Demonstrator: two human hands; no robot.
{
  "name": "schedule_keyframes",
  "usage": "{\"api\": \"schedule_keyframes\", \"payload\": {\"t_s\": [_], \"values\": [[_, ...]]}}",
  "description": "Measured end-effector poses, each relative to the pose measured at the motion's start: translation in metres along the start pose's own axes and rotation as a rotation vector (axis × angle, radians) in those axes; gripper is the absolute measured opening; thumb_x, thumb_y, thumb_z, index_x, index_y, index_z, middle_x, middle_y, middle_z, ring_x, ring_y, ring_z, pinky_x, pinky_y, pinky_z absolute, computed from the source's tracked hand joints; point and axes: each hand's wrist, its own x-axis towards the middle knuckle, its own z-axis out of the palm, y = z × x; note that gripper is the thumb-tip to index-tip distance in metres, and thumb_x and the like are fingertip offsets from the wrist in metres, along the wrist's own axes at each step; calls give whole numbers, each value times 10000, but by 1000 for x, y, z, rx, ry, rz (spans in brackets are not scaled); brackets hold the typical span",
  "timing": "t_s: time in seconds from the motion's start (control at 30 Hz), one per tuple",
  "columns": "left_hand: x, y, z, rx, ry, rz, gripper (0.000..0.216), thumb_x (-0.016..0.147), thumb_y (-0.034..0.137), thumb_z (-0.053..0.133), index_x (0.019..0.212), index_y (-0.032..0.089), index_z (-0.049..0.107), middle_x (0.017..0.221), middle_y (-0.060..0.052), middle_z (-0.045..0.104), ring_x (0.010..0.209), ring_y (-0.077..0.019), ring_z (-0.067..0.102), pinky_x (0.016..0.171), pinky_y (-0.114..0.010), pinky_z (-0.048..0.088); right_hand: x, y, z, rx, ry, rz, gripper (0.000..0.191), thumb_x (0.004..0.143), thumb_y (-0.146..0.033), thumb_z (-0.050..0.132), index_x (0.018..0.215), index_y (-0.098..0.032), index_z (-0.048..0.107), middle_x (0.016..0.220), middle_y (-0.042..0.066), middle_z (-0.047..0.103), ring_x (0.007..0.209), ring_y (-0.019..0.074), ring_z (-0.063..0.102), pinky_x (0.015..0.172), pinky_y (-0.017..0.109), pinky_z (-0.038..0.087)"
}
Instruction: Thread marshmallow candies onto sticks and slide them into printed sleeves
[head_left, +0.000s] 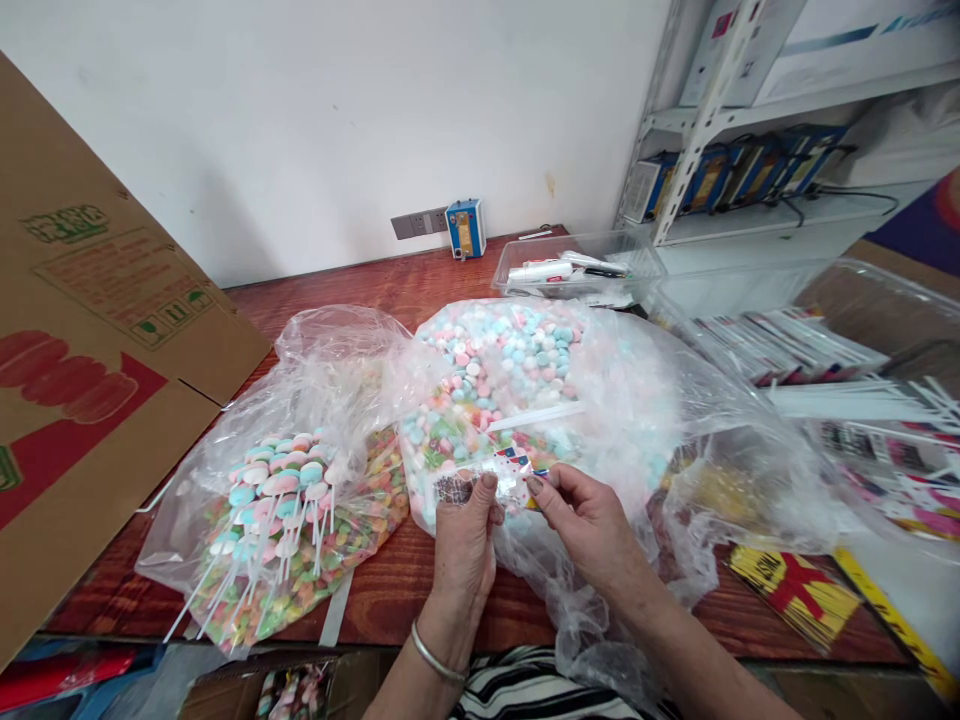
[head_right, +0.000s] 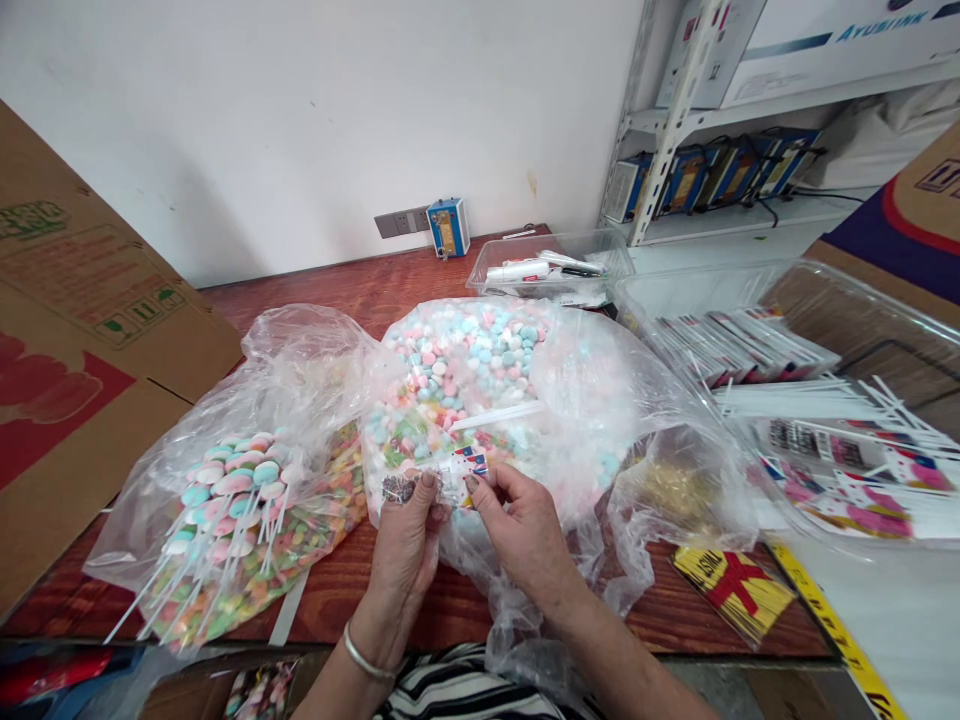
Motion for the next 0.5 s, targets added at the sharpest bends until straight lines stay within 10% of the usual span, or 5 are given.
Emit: {"api": "schedule_keyframes", "payload": {"t_s": [0.5], "values": [[0,4,-3,10,14,1,357,607,332,865,665,143,567,550,64,516,482,-38,429,485,-155,356,-1,5,-2,-83,24,22,262,872,-395,586,681,-219,553,600,-38,500,570,135,435,524,240,342]]}}
